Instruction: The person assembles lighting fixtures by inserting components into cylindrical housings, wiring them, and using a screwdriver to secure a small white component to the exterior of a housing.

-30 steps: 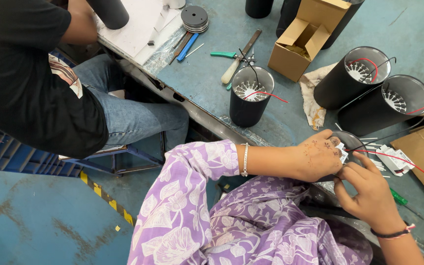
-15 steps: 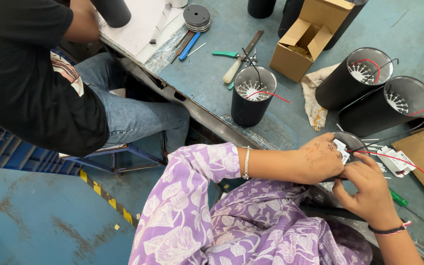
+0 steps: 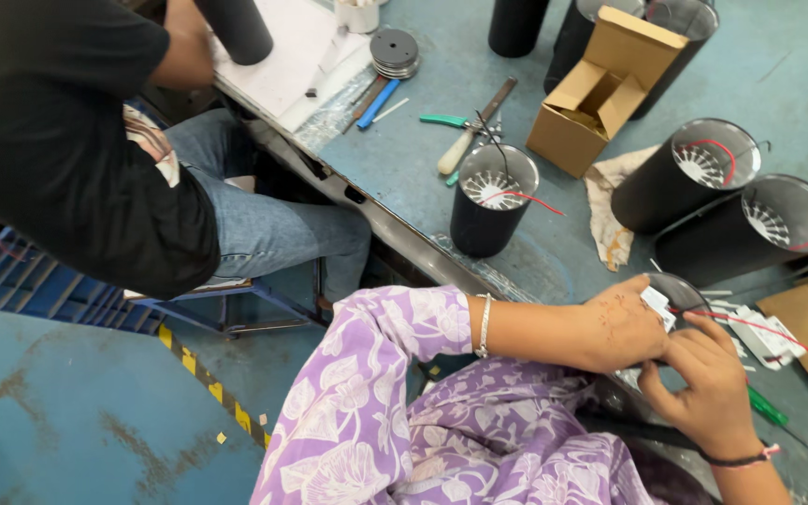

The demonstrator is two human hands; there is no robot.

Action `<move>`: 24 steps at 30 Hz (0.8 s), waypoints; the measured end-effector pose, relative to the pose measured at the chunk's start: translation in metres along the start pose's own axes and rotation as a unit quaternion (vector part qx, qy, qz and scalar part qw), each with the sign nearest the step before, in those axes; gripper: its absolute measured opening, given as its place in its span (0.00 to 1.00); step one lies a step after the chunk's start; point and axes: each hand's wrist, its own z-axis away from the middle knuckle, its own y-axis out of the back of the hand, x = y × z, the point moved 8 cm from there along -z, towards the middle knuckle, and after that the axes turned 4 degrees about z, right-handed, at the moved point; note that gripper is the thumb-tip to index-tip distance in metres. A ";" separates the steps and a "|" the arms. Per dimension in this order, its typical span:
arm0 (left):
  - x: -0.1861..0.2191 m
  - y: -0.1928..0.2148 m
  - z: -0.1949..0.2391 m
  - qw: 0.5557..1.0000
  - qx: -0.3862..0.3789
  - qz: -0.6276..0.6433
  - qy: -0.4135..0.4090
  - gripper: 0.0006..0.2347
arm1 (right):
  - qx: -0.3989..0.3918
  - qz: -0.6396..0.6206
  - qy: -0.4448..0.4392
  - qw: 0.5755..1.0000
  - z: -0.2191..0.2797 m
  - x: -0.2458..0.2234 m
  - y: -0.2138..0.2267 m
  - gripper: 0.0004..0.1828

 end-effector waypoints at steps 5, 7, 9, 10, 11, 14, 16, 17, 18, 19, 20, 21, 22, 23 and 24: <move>-0.006 0.002 0.017 1.000 0.014 -0.004 -0.005 0.05 | 0.059 0.018 0.010 0.998 0.009 0.009 -0.010 0.06; -0.010 0.006 0.022 0.999 0.032 0.016 -0.012 0.06 | 0.066 0.044 -0.004 0.997 0.012 0.017 -0.015 0.10; -0.014 0.008 0.026 0.998 0.053 0.018 -0.011 0.06 | 0.087 0.059 0.008 0.994 0.016 0.021 -0.018 0.11; -0.012 0.013 0.030 0.994 0.099 0.038 -0.037 0.06 | 0.096 0.062 0.013 0.993 0.018 0.023 -0.022 0.12; -0.012 0.018 0.034 0.986 0.144 0.058 -0.063 0.06 | 0.113 0.077 0.032 0.990 0.021 0.026 -0.025 0.11; -0.018 0.017 0.046 0.958 0.234 0.102 -0.134 0.10 | 0.143 0.104 0.079 0.981 0.040 0.045 -0.040 0.12; -0.027 0.008 0.046 0.941 0.276 0.121 -0.156 0.12 | 0.142 0.103 0.102 0.979 0.056 0.079 -0.059 0.16; -0.028 0.001 0.045 0.934 0.296 0.129 -0.156 0.13 | 0.152 0.077 0.101 0.980 0.071 0.098 -0.070 0.14; -0.029 -0.005 0.044 0.925 0.318 0.136 -0.155 0.13 | 0.161 0.052 0.101 0.980 0.085 0.118 -0.081 0.12; -0.029 -0.012 0.044 0.922 0.333 0.128 -0.147 0.13 | 0.170 0.027 0.102 0.980 0.095 0.140 -0.093 0.10; -0.029 -0.017 0.044 0.919 0.348 0.117 -0.142 0.12 | 0.313 0.000 0.201 0.928 0.104 0.151 -0.102 0.10; -0.031 -0.020 0.046 0.915 0.363 0.107 -0.137 0.12 | 0.447 -0.027 0.290 0.845 0.117 0.162 -0.116 0.09; -0.032 -0.023 0.047 0.915 0.368 0.099 -0.131 0.12 | 0.457 -0.027 0.298 0.837 0.123 0.172 -0.130 0.09; -0.032 -0.025 0.048 0.915 0.374 0.090 -0.125 0.13 | 0.426 -0.017 0.270 0.863 0.123 0.180 -0.139 0.09; -0.032 -0.026 0.049 0.914 0.379 0.082 -0.119 0.13 | 0.397 -0.002 0.238 0.886 0.126 0.181 -0.146 0.09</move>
